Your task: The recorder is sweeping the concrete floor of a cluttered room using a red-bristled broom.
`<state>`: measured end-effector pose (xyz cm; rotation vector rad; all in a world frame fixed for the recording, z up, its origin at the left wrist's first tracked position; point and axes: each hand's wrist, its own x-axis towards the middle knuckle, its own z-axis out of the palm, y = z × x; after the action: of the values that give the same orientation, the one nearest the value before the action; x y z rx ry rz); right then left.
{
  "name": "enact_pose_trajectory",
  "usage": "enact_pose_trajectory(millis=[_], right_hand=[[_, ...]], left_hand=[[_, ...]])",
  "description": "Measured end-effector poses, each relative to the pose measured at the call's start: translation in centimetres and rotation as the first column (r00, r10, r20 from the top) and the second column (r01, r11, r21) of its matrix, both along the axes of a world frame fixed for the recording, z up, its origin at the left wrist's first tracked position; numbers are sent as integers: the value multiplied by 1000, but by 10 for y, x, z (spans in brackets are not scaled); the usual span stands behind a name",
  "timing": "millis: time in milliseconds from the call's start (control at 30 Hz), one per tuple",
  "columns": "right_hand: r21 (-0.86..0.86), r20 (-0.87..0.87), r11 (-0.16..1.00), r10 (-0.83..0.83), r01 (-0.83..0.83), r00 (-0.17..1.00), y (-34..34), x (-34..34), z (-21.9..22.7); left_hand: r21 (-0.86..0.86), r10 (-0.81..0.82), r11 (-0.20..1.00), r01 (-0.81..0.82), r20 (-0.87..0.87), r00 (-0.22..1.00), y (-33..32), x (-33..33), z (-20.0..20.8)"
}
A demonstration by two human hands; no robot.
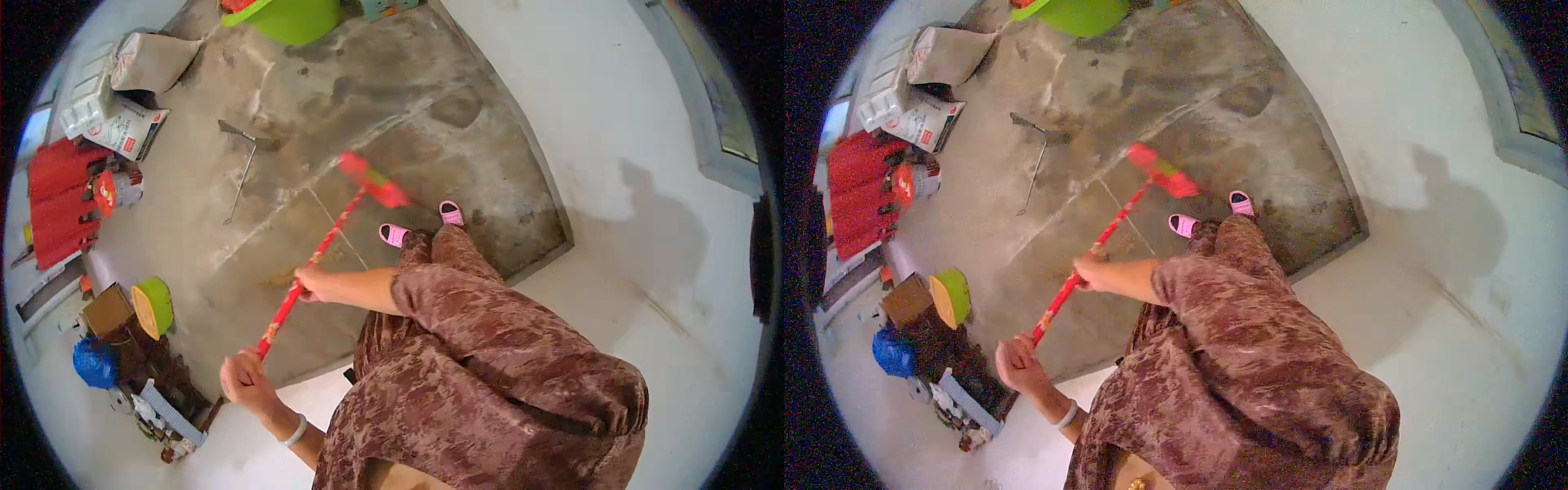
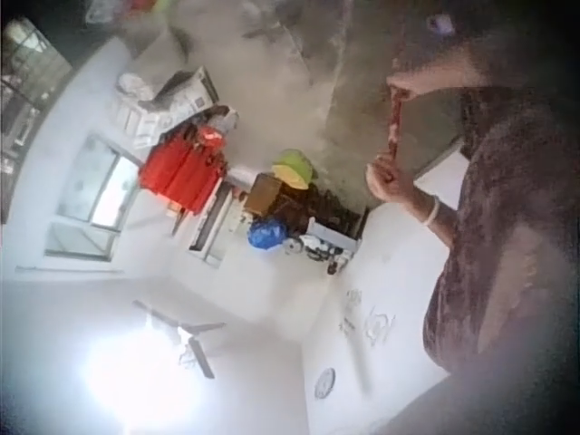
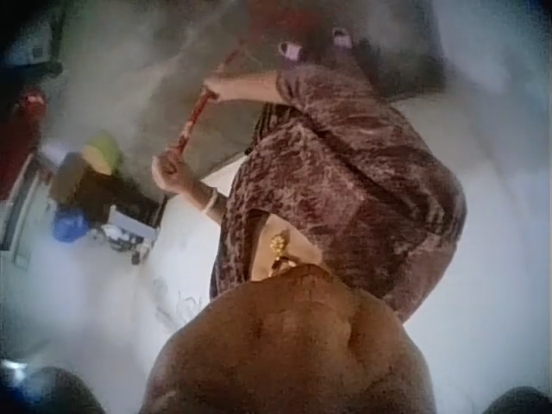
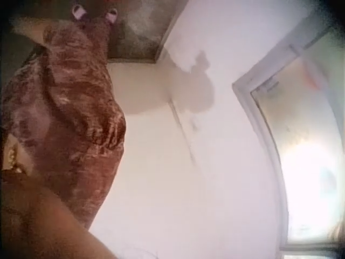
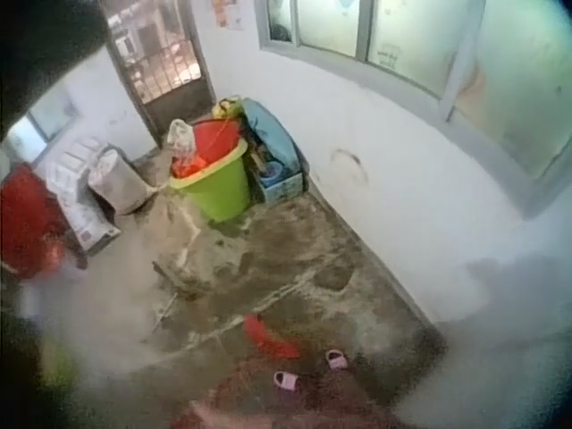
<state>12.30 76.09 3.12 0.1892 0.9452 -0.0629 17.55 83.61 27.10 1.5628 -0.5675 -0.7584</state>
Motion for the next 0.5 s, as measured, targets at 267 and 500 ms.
enact_pose_trajectory(millis=[267,500], right_hand=[[98,232,995,-51,29,971,-22,-33,56],[-129,-43,943,-316,308,948,-105,-163,22]], left_hand=[[-202,-27,979,36,47,999,-33,-69,73],[-300,-270,933,200,-213,939,-110,-112,19]])
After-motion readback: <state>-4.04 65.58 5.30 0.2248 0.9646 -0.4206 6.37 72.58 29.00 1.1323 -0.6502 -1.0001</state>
